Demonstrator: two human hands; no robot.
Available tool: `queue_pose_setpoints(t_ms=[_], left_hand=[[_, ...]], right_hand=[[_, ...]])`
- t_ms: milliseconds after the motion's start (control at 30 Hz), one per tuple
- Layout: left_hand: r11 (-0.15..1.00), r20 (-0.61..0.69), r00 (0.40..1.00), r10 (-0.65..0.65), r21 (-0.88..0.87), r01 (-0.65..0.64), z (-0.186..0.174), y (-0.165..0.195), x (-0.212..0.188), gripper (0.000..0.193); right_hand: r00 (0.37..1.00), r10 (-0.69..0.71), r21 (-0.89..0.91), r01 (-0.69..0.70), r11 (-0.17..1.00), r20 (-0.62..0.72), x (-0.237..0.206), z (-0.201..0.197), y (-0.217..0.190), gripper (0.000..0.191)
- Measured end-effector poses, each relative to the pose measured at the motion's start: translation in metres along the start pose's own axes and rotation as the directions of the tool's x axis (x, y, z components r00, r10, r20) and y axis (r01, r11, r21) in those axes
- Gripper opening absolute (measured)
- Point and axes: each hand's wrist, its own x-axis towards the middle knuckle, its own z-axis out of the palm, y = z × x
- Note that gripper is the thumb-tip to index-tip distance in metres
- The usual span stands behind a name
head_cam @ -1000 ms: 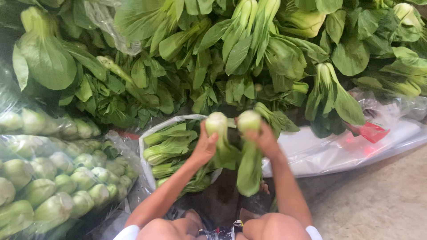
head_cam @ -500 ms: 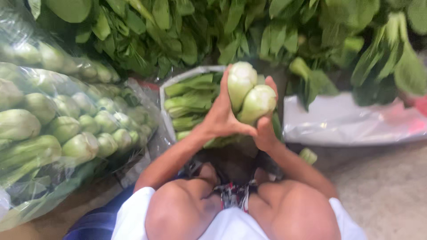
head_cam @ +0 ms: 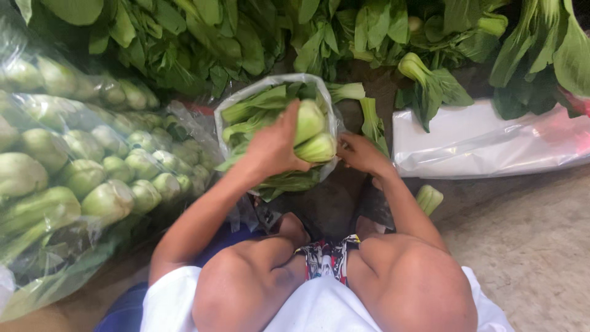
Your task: The person sits on the floor of a vegetable packing area, opens and shapes a clear plastic bag liner, and places it inside a white basket. They then pick bok choy one at a time from a large pile and arrange the vegetables in the lined basket, pressing them down to fit.
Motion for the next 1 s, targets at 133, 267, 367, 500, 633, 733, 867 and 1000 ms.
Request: queue_pose_setpoints(t_ms=[133, 267, 367, 500, 633, 733, 867, 1000], left_hand=[[0.964, -0.101, 0.98, 0.17, 0.221, -0.145, 0.062, -0.016, 0.02, 0.143], [0.989, 0.011, 0.998, 0.057, 0.137, -0.058, 0.076, -0.028, 0.023, 0.136], [0.981, 0.026, 0.995, 0.093, 0.166, -0.096, 0.085, -0.029, 0.019, 0.138], [0.965, 0.043, 0.987, 0.153, 0.21, -0.158, 0.098, -0.023, 0.009, 0.145], [0.927, 0.028, 0.98, 0.196, 0.322, -0.195, 0.104, -0.024, 0.007, 0.146], [0.945, 0.078, 0.98, 0.181, 0.263, -0.196, 0.106, -0.026, 0.007, 0.144], [0.938, 0.058, 0.979, 0.198, 0.28, -0.206, 0.11, -0.025, 0.003, 0.145], [0.931, 0.042, 0.975, 0.217, 0.291, -0.22, 0.116, -0.023, -0.002, 0.148]], right_hand=[[0.985, 0.029, 0.358, -0.089, 0.93, 0.169, 0.006, -0.01, 0.035, 0.02], [0.955, -0.03, 0.41, -0.098, 0.907, 0.295, 0.0, -0.024, 0.043, 0.024], [0.928, -0.073, 0.399, -0.085, 0.913, 0.365, 0.001, -0.029, 0.049, 0.02], [0.903, -0.144, 0.457, -0.063, 0.887, 0.405, 0.009, -0.031, 0.056, 0.021], [0.918, -0.182, 0.384, 0.036, 0.923, 0.352, 0.011, -0.026, 0.058, 0.024], [0.971, -0.135, 0.493, 0.021, 0.87, 0.196, 0.003, -0.018, 0.053, 0.022], [0.993, 0.083, 0.584, -0.115, 0.804, 0.081, 0.003, -0.017, 0.039, 0.017], [0.999, 0.011, 0.429, -0.023, 0.903, 0.03, 0.005, -0.01, 0.024, 0.025]])
